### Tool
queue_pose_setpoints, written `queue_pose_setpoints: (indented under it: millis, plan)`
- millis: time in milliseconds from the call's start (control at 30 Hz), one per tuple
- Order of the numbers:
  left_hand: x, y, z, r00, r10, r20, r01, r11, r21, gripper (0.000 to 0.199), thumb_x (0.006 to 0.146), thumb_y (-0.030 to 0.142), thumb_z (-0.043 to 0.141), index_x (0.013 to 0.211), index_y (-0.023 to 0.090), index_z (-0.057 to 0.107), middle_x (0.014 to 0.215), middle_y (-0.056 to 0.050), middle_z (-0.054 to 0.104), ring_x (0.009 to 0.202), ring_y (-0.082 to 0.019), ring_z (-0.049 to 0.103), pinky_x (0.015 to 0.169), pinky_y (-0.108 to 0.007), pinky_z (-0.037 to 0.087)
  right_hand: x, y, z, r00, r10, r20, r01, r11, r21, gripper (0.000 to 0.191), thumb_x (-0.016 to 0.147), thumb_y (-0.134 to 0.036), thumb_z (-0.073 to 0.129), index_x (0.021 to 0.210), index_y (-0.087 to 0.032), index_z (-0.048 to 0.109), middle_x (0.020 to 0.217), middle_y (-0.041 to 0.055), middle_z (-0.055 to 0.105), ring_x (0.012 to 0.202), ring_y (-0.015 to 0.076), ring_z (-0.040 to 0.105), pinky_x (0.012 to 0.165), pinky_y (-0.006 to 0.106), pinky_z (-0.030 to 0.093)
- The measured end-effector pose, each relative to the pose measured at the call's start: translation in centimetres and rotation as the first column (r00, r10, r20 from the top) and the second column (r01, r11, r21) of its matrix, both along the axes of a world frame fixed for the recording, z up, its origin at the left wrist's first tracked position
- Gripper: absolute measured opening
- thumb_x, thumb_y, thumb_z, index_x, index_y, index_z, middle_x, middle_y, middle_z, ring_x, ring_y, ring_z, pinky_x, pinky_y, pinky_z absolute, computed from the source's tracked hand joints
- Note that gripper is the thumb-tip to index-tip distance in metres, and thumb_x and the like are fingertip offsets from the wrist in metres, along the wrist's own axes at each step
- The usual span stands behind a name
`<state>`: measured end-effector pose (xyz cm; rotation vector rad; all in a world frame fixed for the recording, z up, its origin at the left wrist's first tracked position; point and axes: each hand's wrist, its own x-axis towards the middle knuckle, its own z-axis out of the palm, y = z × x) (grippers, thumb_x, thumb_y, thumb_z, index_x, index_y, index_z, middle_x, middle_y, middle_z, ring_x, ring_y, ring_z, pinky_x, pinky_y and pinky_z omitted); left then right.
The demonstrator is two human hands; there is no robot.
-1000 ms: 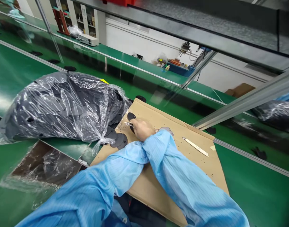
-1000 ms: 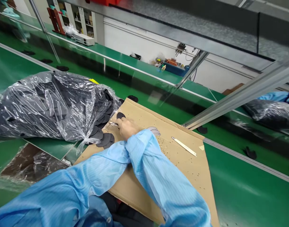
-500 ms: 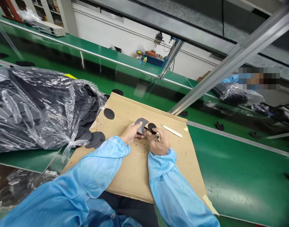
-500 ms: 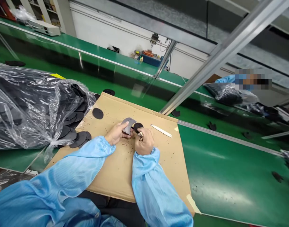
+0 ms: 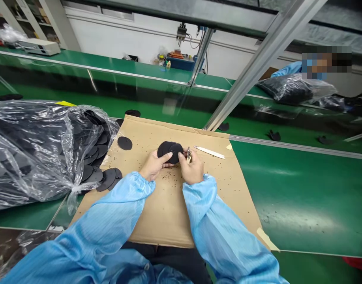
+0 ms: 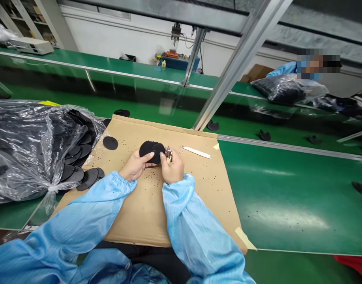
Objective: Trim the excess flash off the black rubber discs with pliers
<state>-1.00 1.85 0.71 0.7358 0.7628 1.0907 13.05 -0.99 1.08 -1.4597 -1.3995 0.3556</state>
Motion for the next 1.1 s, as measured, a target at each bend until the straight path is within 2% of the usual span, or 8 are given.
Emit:
queue_pose_setpoints:
  millis: [133,267,467,600,733,867,967,1100]
  plan:
    - [0.01,-0.27,-0.08,1.0,-0.016,0.001,0.016,1.0,0.006,0.044,0.064,0.028,0.08,0.102,0.014,0.063,0.098,-0.009,0.069,0.079,-0.019,0.068,0.073,-0.036,0.056,0.03,0.0,0.17,0.999,0.052,-0.012,-0.053,0.998,-0.047,0.023,0.08,-0.04,0.058,0.09,-0.019,0.062,0.078,0.0026,0.064,0.071,0.0177,0.058,0.071,0.031,0.048]
    - [0.08,-0.31,-0.08,0.998,0.021,0.051,-0.023,0.999,0.025,0.048,0.06,0.025,0.083,0.103,0.013,0.064,0.106,-0.01,0.069,0.096,-0.024,0.066,0.088,-0.043,0.052,0.07,-0.05,0.04,0.995,0.096,-0.001,-0.096,0.994,-0.047,0.024,0.08,-0.041,0.06,0.09,-0.019,0.063,0.076,0.002,0.064,0.07,0.0173,0.058,0.069,0.03,0.047]
    - [-0.19,-0.12,-0.22,0.998,-0.001,0.066,-0.005,0.996,0.094,0.042,0.061,0.025,0.082,0.098,0.011,0.068,0.104,-0.01,0.07,0.102,-0.023,0.064,0.099,-0.042,0.045,0.19,0.04,-0.07,0.982,0.16,-0.101,-0.169,0.982,-0.089,0.034,0.079,-0.047,0.062,0.098,-0.018,0.064,0.089,0.0052,0.068,0.083,0.0205,0.062,0.079,0.035,0.049]
    - [-0.42,-0.1,-0.37,0.997,-0.04,0.059,0.03,0.986,0.163,0.039,0.064,0.026,0.08,0.098,0.012,0.069,0.103,-0.01,0.071,0.101,-0.022,0.064,0.1,-0.04,0.044,0.04,0.2,0.02,0.926,0.208,-0.316,-0.247,0.965,-0.088,0.036,0.071,-0.047,0.071,0.092,-0.018,0.065,0.086,0.0036,0.068,0.079,0.019,0.062,0.077,0.034,0.051]
    - [-0.46,-0.25,-0.14,0.998,-0.058,0.033,0.052,0.985,0.167,0.038,0.063,0.026,0.08,0.097,0.012,0.069,0.102,-0.01,0.071,0.1,-0.022,0.064,0.1,-0.04,0.043,-0.22,0.29,0.06,0.885,0.163,-0.436,-0.222,0.971,-0.087,0.039,0.062,-0.044,0.078,0.086,-0.018,0.064,0.08,0.002,0.066,0.073,0.0169,0.06,0.073,0.032,0.051]
    - [-0.48,-0.39,0.28,0.996,-0.089,0.031,0.083,0.984,0.159,0.036,0.061,0.024,0.082,0.093,0.012,0.07,0.098,-0.01,0.071,0.099,-0.022,0.064,0.098,-0.04,0.044,-0.38,0.2,0.48,0.788,0.146,-0.598,-0.258,0.96,-0.106,0.04,0.053,-0.037,0.083,0.079,-0.018,0.061,0.07,-0.0009,0.06,0.065,0.0143,0.056,0.066,0.03,0.05]
    - [-0.48,-0.49,0.44,0.991,-0.126,0.053,0.116,0.98,0.163,0.035,0.061,0.023,0.081,0.091,0.011,0.07,0.098,-0.01,0.071,0.098,-0.022,0.064,0.098,-0.04,0.044,-0.37,0.21,0.78,0.764,0.133,-0.632,-0.257,0.96,-0.109,0.04,0.048,-0.033,0.085,0.076,-0.017,0.061,0.068,-0.0014,0.06,0.062,0.0136,0.055,0.064,0.03,0.049]
    - [-0.46,-0.5,0.4,0.991,-0.109,0.083,0.098,0.986,0.132,0.036,0.061,0.02,0.081,0.092,0.011,0.068,0.098,-0.009,0.071,0.097,-0.021,0.064,0.096,-0.038,0.045,-0.35,0.29,0.61,0.809,0.13,-0.573,-0.23,0.967,-0.105,0.04,0.051,-0.037,0.084,0.078,-0.017,0.062,0.068,-0.0008,0.06,0.063,0.0145,0.056,0.065,0.031,0.05]
